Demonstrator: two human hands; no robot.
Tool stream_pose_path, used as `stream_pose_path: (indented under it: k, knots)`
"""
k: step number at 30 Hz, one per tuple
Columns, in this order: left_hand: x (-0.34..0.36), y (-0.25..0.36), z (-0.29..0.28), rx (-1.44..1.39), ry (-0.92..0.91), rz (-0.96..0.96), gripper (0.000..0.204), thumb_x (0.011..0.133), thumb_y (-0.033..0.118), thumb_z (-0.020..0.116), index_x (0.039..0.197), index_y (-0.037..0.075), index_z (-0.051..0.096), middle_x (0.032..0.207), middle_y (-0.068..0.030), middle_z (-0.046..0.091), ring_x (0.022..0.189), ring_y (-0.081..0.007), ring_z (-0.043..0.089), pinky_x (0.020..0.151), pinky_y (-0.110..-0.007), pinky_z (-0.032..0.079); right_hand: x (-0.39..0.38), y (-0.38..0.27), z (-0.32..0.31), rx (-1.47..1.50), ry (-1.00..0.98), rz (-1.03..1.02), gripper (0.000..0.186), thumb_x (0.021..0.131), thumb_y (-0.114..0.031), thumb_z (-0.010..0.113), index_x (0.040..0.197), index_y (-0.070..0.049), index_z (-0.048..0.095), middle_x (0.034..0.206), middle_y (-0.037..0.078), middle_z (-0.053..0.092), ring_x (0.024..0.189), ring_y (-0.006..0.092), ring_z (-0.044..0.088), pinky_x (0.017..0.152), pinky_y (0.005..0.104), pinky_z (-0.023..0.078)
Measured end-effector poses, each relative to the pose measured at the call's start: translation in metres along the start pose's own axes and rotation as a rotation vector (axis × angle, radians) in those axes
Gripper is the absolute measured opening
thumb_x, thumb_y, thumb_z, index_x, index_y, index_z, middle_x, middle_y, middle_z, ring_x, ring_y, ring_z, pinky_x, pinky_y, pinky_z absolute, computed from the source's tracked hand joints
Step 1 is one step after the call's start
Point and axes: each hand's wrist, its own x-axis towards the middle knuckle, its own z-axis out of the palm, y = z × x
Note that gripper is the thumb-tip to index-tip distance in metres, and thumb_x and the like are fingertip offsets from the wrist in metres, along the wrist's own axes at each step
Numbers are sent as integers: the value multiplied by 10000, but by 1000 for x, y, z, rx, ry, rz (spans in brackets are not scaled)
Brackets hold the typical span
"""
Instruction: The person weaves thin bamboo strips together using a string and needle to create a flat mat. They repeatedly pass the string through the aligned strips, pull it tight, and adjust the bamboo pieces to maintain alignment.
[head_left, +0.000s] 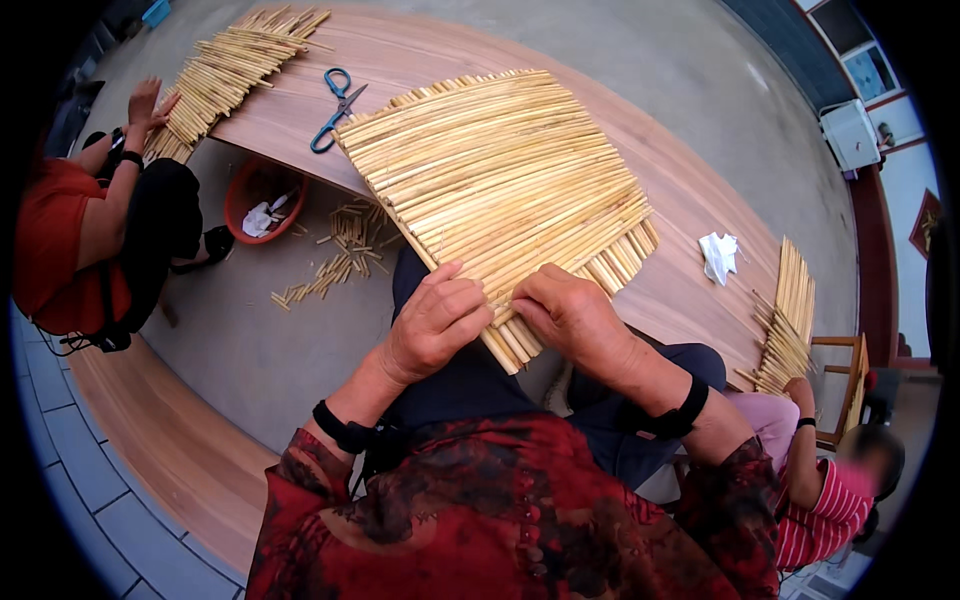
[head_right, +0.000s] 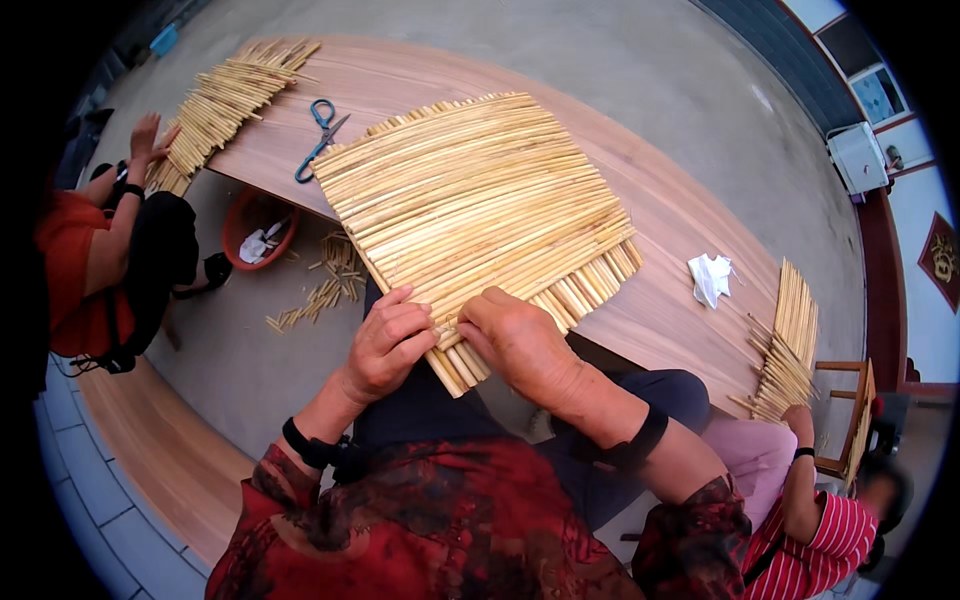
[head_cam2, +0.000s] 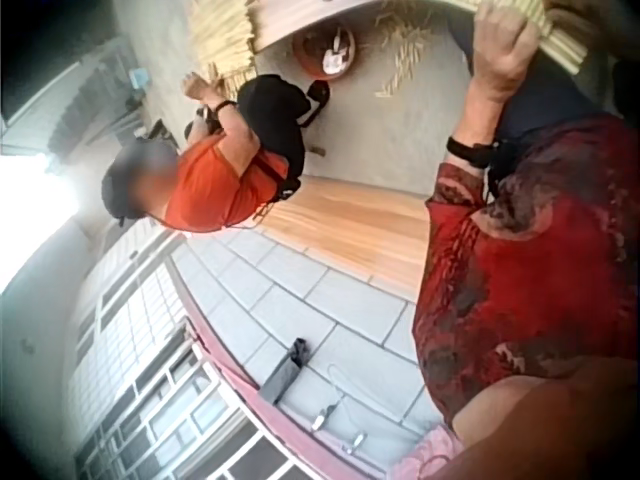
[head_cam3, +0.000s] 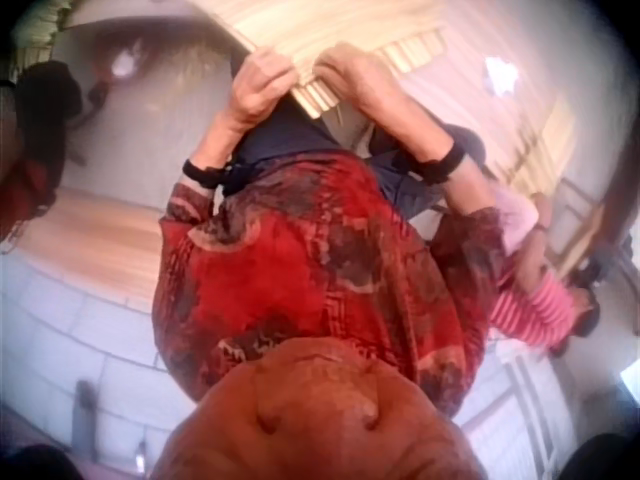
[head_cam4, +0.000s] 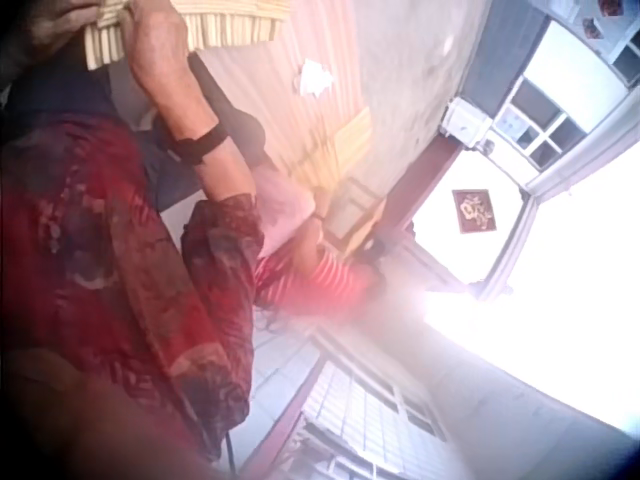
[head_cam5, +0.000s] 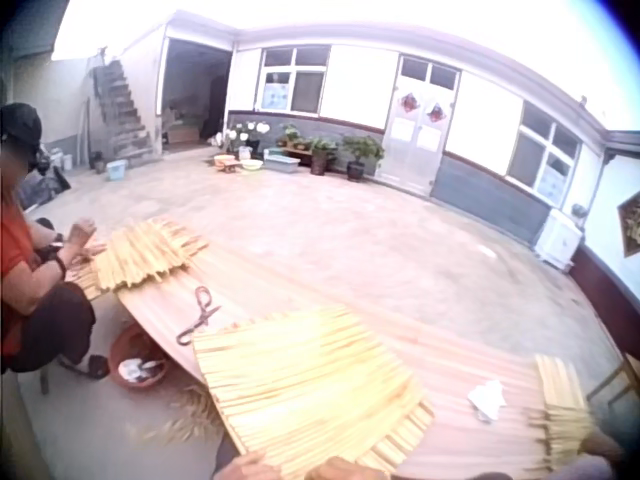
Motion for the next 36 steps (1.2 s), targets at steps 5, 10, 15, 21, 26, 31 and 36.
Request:
stream_pose_path:
  k: [5, 10, 15, 21, 26, 31, 36]
  knots:
    - [-4, -1, -3, -13, -14, -4, 229, 777, -23, 672, 990, 54, 639, 1017, -77, 617, 1005, -262, 635, 987, -503, 496, 3, 0, 1, 72, 19, 33, 96, 871, -125, 665, 902, -42, 627, 841, 155, 594, 798, 378, 613, 697, 426, 499]
    - [-9, -3, 1, -22, -9, -10, 235, 778, 4, 684, 998, 74, 640, 1036, -67, 615, 1022, -247, 627, 1009, -500, 482, 2, 1, 3, 97, -3, 16, 108, 856, -128, 689, 907, -49, 634, 834, 145, 592, 796, 359, 619, 679, 412, 502]
    - [-9, -4, 2, -20, -9, 46, 225, 788, 55, 690, 1005, 89, 636, 1052, -41, 614, 1050, -227, 608, 1025, -509, 469, 5, -3, 5, -4, -6, -93, 91, 832, -101, 691, 865, -67, 614, 787, 117, 547, 755, 315, 608, 629, 404, 496]
    - [-9, -5, 5, 28, 9, 63, 159, 782, 69, 711, 937, 80, 678, 1015, -35, 648, 1042, -224, 618, 1008, -523, 480, 14, 2, 13, -64, 44, -260, 123, 782, -41, 686, 807, -59, 567, 738, 98, 488, 696, 292, 568, 590, 399, 473]
    - [-3, -7, 3, 7, 5, 58, 201, 763, 63, 730, 961, 64, 689, 983, -51, 667, 992, -240, 639, 977, -539, 496, 12, 0, 14, 66, 150, -271, 129, 761, 6, 688, 826, -41, 586, 734, 103, 490, 699, 301, 555, 594, 386, 458]
    - [-8, -5, -2, 44, -60, 68, 157, 772, 80, 694, 927, 60, 682, 983, -38, 652, 973, -218, 643, 964, -503, 498, 25, -26, -43, 261, 397, -190, 74, 866, -11, 655, 934, 1, 630, 854, 120, 633, 744, 207, 609, 656, 345, 492]
    - [-5, -10, 4, 40, -67, 102, 172, 784, 81, 662, 955, 68, 676, 1006, -45, 646, 984, -212, 636, 982, -480, 485, 28, -27, -54, 1331, 222, 108, 153, 1018, -141, 500, 1042, -2, 560, 997, 134, 671, 915, 273, 691, 864, 405, 573]
